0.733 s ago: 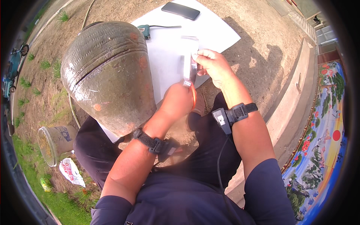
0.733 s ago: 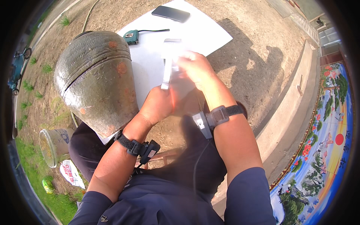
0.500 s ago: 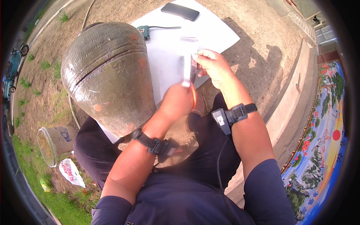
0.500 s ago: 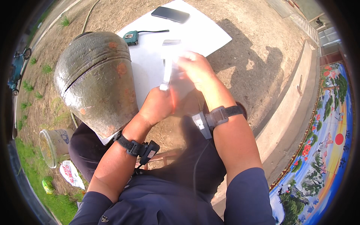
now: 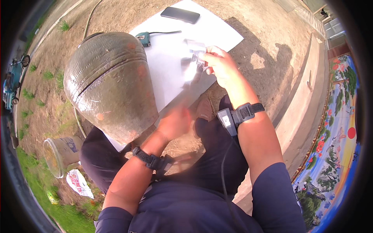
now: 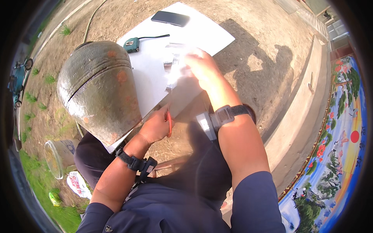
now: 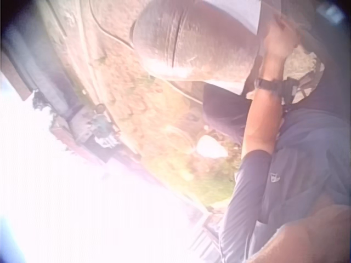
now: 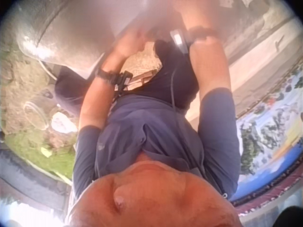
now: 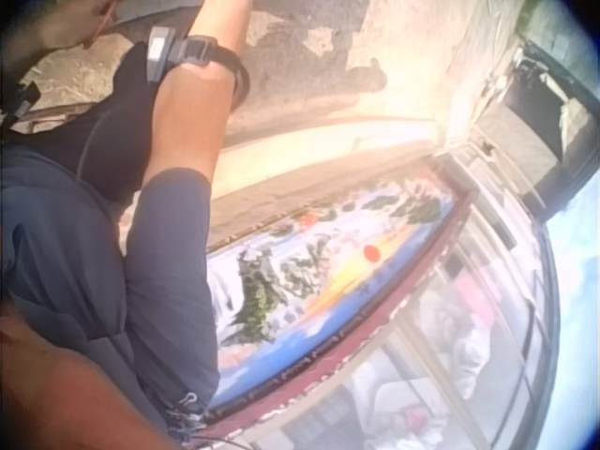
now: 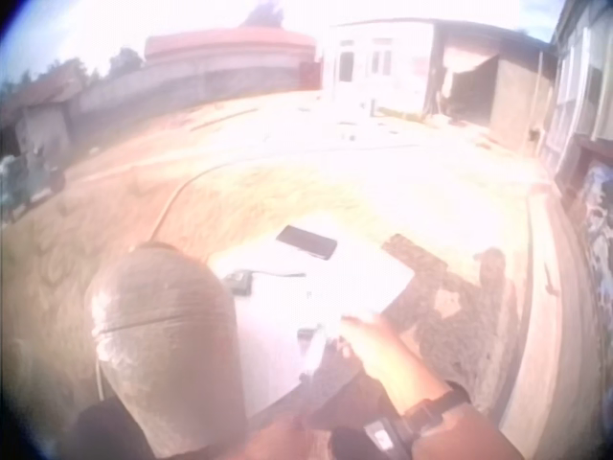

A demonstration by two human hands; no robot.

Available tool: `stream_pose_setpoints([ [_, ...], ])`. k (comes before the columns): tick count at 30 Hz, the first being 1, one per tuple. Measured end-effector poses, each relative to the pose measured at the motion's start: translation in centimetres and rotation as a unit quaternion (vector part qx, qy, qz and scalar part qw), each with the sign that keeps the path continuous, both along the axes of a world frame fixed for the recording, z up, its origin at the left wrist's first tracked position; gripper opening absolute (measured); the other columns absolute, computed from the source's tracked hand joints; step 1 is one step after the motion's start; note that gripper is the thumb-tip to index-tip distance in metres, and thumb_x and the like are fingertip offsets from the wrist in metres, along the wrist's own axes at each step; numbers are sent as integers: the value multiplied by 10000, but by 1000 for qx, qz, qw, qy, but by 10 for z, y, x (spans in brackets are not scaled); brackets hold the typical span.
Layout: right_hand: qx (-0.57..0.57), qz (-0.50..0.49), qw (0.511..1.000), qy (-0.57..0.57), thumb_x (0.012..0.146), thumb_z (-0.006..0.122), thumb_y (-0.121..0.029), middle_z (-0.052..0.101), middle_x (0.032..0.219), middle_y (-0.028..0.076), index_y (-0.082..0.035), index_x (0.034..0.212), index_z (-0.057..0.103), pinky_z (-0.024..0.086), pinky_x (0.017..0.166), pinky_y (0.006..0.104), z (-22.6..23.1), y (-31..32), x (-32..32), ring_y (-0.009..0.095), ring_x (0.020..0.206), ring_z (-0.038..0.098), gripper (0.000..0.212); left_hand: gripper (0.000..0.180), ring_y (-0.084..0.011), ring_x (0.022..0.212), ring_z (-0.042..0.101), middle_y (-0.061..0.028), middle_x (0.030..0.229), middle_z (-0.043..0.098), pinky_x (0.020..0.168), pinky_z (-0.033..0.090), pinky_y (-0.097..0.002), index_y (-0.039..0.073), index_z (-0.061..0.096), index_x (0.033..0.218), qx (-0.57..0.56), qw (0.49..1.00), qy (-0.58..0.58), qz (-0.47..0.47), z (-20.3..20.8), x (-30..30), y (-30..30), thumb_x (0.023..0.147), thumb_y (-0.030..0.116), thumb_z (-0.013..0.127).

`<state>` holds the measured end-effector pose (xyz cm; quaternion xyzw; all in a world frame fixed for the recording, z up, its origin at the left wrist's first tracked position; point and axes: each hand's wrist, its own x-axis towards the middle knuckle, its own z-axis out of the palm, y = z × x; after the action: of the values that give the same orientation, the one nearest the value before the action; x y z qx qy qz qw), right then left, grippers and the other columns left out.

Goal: The person applies silver metallic tape over a crack in a ceramic pot using scissors and by hand. They cut lengths of tape and press them firmly along the length of the fracture.

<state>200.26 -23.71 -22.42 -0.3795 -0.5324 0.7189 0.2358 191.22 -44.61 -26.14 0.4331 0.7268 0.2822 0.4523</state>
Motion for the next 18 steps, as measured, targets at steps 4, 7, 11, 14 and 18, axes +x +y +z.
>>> stream_pose_setpoints([
  [4,21,8,1000,5,908,662,-161,631,884,-3,-68,1036,643,401,569,211,2,-1,-1,58,707,527,158,670,-225,809,651,-137,909,675,747,528,-343,11,392,1482,-19,999,33,-3,-14,-6,-18,847,93,590],
  [7,19,25,999,25,898,671,-163,637,884,-4,-47,1080,635,383,575,202,2,1,2,52,699,515,219,677,-226,835,648,-138,930,681,781,519,-335,20,399,1486,-79,997,11,-5,16,-9,-19,844,98,599],
  [11,30,49,996,68,870,676,-147,637,878,-10,-17,1191,611,362,586,195,-6,8,6,45,689,488,352,569,-203,842,640,-128,937,689,782,510,-322,-12,501,1388,-115,993,-13,-17,30,-14,-29,849,119,624],
  [14,42,41,997,44,849,668,-131,622,871,-19,-1,1261,574,359,589,196,-10,11,5,44,686,472,441,366,-142,778,595,-76,849,649,706,491,-297,-17,602,1180,-112,991,-64,-17,28,-20,-38,850,134,647],
  [18,49,67,996,39,836,663,-133,618,926,-9,5,1322,539,374,614,207,-17,18,4,53,723,483,520,197,-86,693,520,-3,757,563,617,443,-266,17,604,990,-71,978,-194,20,10,-24,-40,847,137,668],
])
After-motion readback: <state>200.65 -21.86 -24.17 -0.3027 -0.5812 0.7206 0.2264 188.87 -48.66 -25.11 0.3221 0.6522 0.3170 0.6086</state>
